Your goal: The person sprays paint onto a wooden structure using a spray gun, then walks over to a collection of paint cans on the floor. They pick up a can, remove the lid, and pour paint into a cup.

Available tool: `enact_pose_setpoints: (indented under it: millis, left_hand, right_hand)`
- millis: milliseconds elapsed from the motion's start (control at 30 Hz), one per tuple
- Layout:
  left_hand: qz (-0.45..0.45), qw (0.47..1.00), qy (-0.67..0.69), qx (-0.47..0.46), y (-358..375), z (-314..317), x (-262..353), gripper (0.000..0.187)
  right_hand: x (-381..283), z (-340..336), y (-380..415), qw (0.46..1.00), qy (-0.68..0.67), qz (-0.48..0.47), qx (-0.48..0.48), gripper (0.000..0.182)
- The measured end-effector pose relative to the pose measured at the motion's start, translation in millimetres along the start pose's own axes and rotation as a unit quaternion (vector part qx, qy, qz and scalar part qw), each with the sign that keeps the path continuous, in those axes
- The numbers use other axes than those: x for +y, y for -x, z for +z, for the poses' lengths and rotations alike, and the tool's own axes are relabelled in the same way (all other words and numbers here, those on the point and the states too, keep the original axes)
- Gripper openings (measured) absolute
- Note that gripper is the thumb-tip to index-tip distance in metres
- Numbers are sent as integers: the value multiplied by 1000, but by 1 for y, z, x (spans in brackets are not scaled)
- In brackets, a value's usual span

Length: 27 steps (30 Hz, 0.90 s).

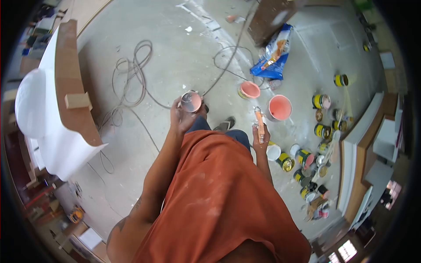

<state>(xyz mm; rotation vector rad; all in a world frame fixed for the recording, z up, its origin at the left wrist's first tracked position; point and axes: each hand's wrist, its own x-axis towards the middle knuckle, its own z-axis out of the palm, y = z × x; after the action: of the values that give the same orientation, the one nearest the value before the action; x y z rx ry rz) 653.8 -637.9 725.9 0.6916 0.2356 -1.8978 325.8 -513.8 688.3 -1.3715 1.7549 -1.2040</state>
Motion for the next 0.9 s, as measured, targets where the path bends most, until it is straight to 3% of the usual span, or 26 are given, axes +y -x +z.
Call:
enact_pose_setpoints:
  millis: [100,233,300,333,433,500,567,633,700,767,833,900]
  left_hand:
    - [13,997,49,-55,29,45,9,47]
    - [31,991,78,-105,49,63,36,51]
    - [71,980,52,-177,58,55,51,44]
    - [80,983,57,-156,62,50,65,44]
    - [138,979,100,-111,83,19,120,46]
    - [157,975,134,-85,95,-22,164,47]
    - [239,965,105,-15,116,-82,188,45]
    - [304,939,160,-20,133,-170,223,43]
    - [378,899,209,74,184,-236,244,43]
    - [471,851,170,160,233,-330,234,41]
    - [489,793,260,254,287,-391,212,41]
    - [516,743,222,363,325,-430,174,39]
  right_hand:
    - [-54,5,-4,1000,-12,-15,-9,15]
    - [-113,24,-5,995,-31,-1,-90,16]
    - [-144,37,-10,987,-25,-14,-157,20]
    - [-145,54,-11,983,-16,-61,-171,22]
    - [-165,128,-27,963,-45,-79,-252,28]
    - [-181,190,-34,945,-111,-61,-300,39]
    - [-199,230,-36,929,-102,-48,-352,42]
    - [-232,300,-42,894,-53,-104,-433,39]
    - [-284,373,-32,860,-110,-190,-460,35]
    - [-309,432,-25,833,-94,-168,-518,21]
    - [-331,500,-11,815,-120,-150,-547,22]
    - [-348,566,4,807,-119,-101,-569,22]
